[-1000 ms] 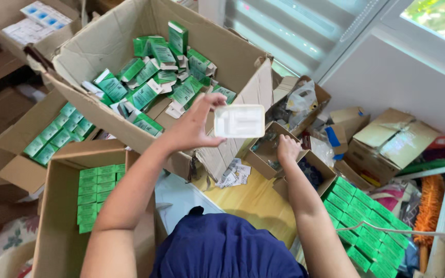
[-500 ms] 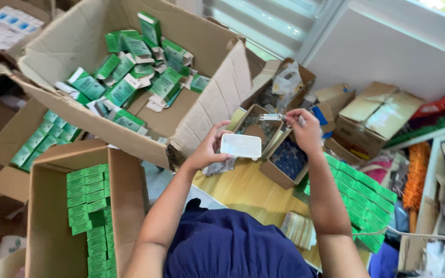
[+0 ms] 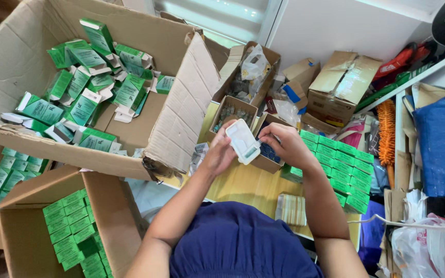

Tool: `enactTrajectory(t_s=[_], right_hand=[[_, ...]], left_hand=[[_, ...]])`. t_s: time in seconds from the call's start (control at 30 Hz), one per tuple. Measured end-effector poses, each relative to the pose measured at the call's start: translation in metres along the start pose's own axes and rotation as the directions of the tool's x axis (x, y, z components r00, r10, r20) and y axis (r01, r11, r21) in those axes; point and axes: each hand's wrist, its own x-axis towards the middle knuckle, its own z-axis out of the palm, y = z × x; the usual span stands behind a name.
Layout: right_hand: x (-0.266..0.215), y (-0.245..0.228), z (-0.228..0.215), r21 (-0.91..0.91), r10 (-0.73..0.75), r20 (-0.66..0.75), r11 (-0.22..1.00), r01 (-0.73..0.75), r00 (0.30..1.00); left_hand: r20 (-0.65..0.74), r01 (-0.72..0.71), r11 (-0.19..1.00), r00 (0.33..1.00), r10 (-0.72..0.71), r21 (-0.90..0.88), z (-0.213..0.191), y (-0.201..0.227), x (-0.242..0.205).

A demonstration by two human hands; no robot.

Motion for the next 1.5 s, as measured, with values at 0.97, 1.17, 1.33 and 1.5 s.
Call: enactTrajectory(t_s=[0.97,1.17,1.33,1.5], right_hand=[[-0.018,0.238,0.099,-0.475,0.473,-0.133,0.741,-0.475,0.871],[-0.025,0.254,0.145,-0.511,0.464,-0.133,0.724,-0.462,0.876],[-0.019,0.248,0.158,-0.577,0.395,-0.155,0.708,-0.407,0.906],[-0.021,0.254,0.151,-0.458,0.395,-0.207,0.77,-0.445,0.895]], left_hand=[[-0.397,0.011,0.96,0.912,0.105,0.281,0.01,0.005,-0.064],[-0.422,0.01,0.941,0.895,0.143,0.338,0.007,0.013,-0.078],[-0.473,0.075,0.981,0.881,0.019,0.18,0.01,0.019,-0.081],[-0.464,0.163,0.984,0.879,-0.114,0.067,0.003,0.021,-0.081]])
